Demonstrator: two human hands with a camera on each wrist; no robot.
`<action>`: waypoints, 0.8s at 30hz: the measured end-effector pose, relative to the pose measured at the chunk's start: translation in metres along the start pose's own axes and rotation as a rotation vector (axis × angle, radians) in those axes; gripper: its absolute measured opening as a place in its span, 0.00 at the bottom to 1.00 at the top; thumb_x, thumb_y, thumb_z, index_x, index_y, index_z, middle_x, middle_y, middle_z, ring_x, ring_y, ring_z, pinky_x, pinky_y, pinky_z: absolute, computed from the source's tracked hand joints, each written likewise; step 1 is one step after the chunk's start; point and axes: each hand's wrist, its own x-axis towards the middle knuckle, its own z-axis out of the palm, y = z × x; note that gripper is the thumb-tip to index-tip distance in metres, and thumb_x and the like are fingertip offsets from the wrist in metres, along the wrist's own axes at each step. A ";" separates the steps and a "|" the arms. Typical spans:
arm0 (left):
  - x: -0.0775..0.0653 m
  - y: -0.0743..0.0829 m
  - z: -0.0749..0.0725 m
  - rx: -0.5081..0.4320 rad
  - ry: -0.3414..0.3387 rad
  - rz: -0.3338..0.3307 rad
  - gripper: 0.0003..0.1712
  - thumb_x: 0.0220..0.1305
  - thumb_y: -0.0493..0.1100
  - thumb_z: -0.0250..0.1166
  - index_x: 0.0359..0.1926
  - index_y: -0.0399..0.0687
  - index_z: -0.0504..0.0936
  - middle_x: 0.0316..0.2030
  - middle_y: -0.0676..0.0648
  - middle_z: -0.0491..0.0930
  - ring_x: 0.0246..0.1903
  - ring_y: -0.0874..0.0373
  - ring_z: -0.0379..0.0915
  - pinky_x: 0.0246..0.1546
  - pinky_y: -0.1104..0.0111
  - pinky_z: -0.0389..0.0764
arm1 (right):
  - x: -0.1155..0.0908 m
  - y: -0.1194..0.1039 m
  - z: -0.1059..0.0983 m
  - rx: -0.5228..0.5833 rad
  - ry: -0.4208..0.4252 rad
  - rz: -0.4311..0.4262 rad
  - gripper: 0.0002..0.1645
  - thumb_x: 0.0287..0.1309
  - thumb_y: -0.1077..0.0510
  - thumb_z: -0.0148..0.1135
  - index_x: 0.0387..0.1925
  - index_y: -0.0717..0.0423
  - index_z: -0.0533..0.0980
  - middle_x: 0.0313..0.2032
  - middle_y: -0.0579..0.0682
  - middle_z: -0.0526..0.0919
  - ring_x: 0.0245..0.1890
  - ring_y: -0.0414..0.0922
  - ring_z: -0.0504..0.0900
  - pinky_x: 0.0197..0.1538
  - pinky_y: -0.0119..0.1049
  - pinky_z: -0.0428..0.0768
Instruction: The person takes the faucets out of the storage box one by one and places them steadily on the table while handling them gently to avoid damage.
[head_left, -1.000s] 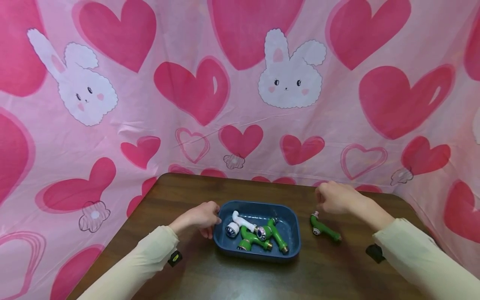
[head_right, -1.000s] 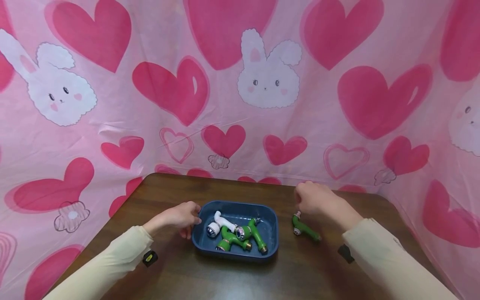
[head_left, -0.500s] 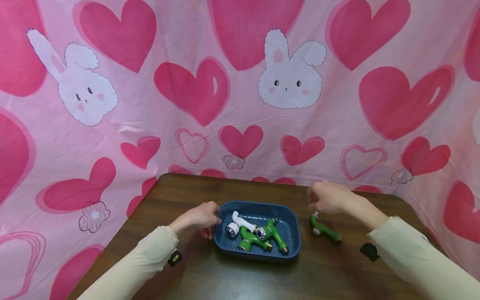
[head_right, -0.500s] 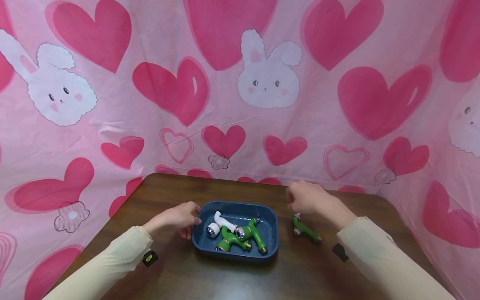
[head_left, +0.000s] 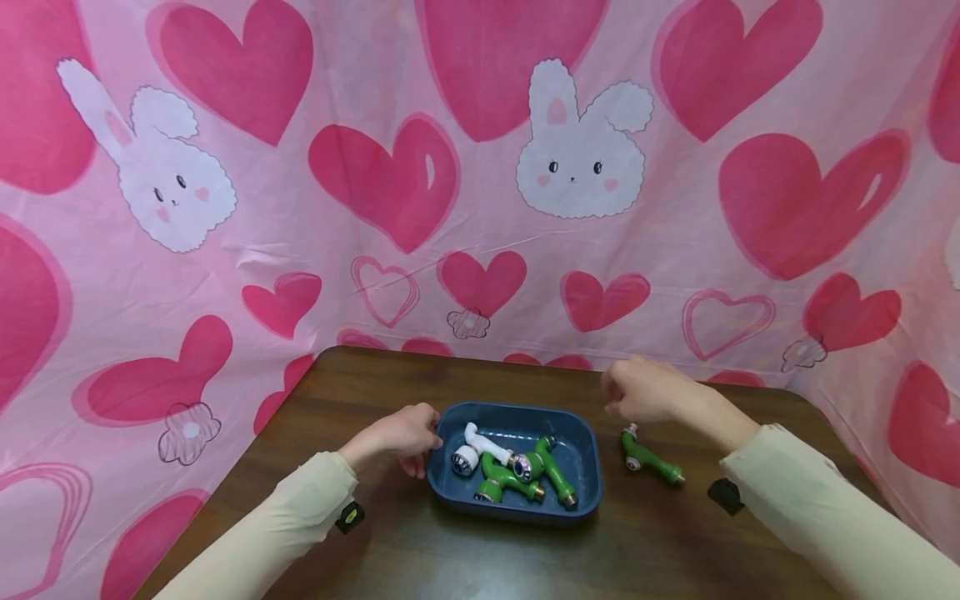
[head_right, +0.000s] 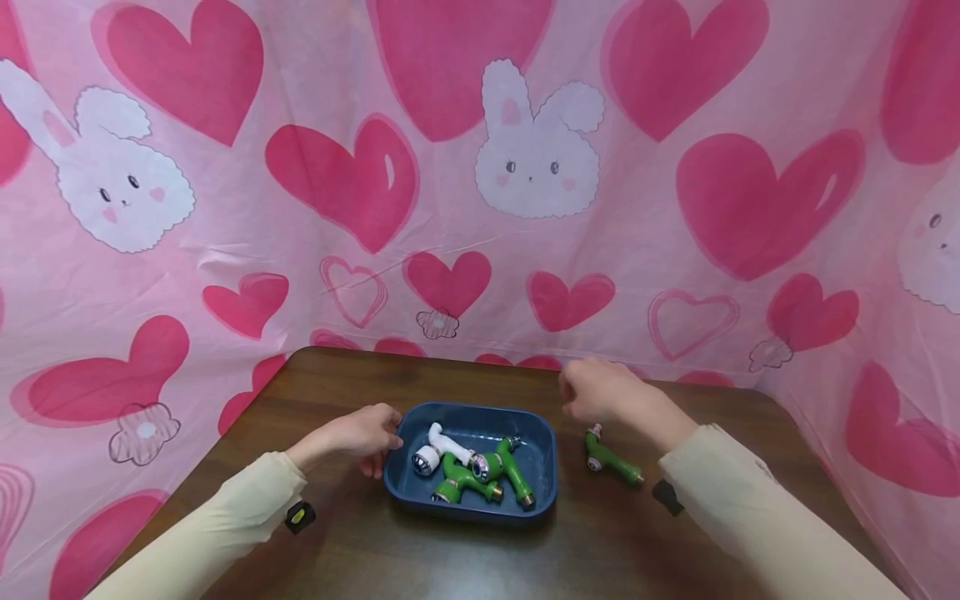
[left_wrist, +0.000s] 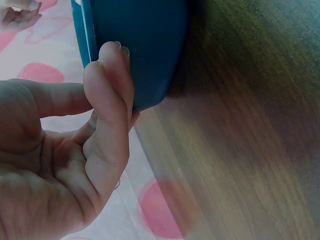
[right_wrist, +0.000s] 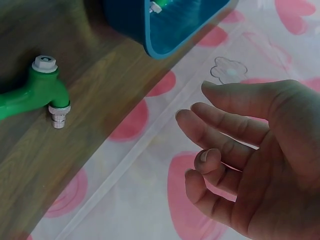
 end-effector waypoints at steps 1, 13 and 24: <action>0.000 0.000 0.000 0.000 0.000 0.000 0.07 0.75 0.32 0.62 0.50 0.33 0.81 0.23 0.41 0.82 0.18 0.52 0.83 0.22 0.63 0.87 | 0.001 -0.001 0.000 0.005 0.002 0.001 0.08 0.60 0.56 0.77 0.39 0.51 0.86 0.32 0.41 0.84 0.32 0.42 0.81 0.36 0.44 0.86; -0.001 0.002 -0.001 -0.009 -0.001 -0.010 0.07 0.76 0.32 0.62 0.51 0.33 0.80 0.24 0.41 0.82 0.17 0.52 0.83 0.22 0.63 0.87 | 0.009 -0.008 0.001 -0.018 0.018 -0.013 0.09 0.60 0.56 0.76 0.40 0.53 0.86 0.34 0.42 0.85 0.36 0.43 0.82 0.39 0.46 0.87; -0.001 0.000 0.000 -0.012 -0.004 0.003 0.06 0.76 0.32 0.62 0.49 0.33 0.81 0.23 0.41 0.82 0.17 0.52 0.83 0.22 0.63 0.87 | 0.015 -0.014 0.007 -0.024 0.015 -0.021 0.06 0.60 0.58 0.75 0.37 0.53 0.85 0.29 0.40 0.82 0.30 0.41 0.80 0.35 0.41 0.85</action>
